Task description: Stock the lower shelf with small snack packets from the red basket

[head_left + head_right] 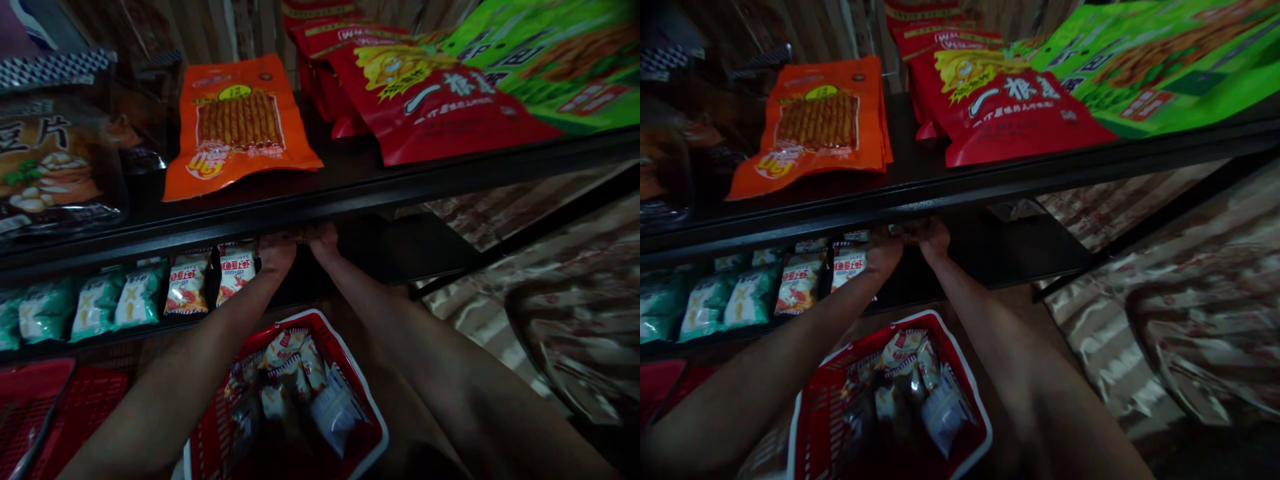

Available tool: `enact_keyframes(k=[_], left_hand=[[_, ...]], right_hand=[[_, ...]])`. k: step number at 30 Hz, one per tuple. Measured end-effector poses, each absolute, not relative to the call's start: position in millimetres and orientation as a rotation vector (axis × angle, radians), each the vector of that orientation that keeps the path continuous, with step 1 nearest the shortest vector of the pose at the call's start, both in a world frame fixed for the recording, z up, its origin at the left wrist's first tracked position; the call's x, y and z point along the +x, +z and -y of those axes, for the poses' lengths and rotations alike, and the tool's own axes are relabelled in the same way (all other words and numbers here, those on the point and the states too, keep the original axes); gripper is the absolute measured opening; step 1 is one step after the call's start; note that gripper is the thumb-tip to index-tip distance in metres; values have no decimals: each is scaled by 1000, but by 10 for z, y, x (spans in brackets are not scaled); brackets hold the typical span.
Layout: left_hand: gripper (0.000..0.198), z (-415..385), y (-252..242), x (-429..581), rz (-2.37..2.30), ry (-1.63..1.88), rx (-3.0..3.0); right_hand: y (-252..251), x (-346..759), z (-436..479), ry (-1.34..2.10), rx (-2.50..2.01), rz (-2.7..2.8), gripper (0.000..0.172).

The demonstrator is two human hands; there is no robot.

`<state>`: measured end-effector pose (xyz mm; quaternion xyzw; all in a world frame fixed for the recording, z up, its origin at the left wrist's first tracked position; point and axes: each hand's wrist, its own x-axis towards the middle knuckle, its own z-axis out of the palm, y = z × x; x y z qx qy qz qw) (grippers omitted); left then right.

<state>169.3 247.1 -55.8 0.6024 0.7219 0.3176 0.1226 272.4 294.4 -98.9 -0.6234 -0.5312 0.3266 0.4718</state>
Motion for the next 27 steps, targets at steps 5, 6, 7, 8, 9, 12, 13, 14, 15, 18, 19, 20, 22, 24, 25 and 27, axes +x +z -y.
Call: enact_keyframes(k=[5,6,7,8,9,12,13,14,15,18,19,20,22,24,25,27], left_hand=[[34,-1734,-500,1755,-1961,1044,1765],[32,-1581,-522,1757,-1918,1050,1774],[30,-1427,-561,1755,-1876,1028,1782],[28,-1273,-615,1748,-1847,983,1781],[26,-1119,-684,1734,-1818,905,1778],[25,-683,-955,1651,-1807,647,1697],[27,-551,-1053,1610,-1812,591,1662],[29,-429,-1146,1567,-1835,528,1624],[30,-318,-1231,1522,-1866,486,1595],[30,-48,-1413,1407,-1888,449,1560],[28,21,-1449,1381,-1890,443,1540],[26,79,-1478,1364,-1883,415,1511],[26,158,-1524,1354,-1862,423,1460],[26,177,-1569,1377,-1838,444,1410],[26,162,-1592,1399,-1819,477,1409],[24,83,-1632,1461,-1755,569,1405]], right_hand=[[-792,2676,-2390,542,-1558,1450,28],[-773,2664,-2270,512,-1518,1490,30],[-764,2650,-2146,488,-1477,1535,30],[-767,2636,-2019,470,-1438,1583,31],[-782,2622,-1890,462,-1405,1635,31],[-883,2587,-1488,521,-1365,1800,31],[-930,2583,-1352,562,-1373,1856,32],[-979,2584,-1217,610,-1389,1909,32],[-1029,2591,-1083,660,-1422,1957,33],[-1157,2650,-721,789,-1597,2086,31],[-1183,2683,-630,828,-1632,2138,30],[-1196,2722,-564,841,-1645,2187,30],[-1174,2827,-528,773,-1640,2269,31],[-1078,2973,-643,622,-1660,2285,33],[-1006,3064,-757,522,-1648,2276,34],[-836,3284,-1081,284,-1589,2241,37]])
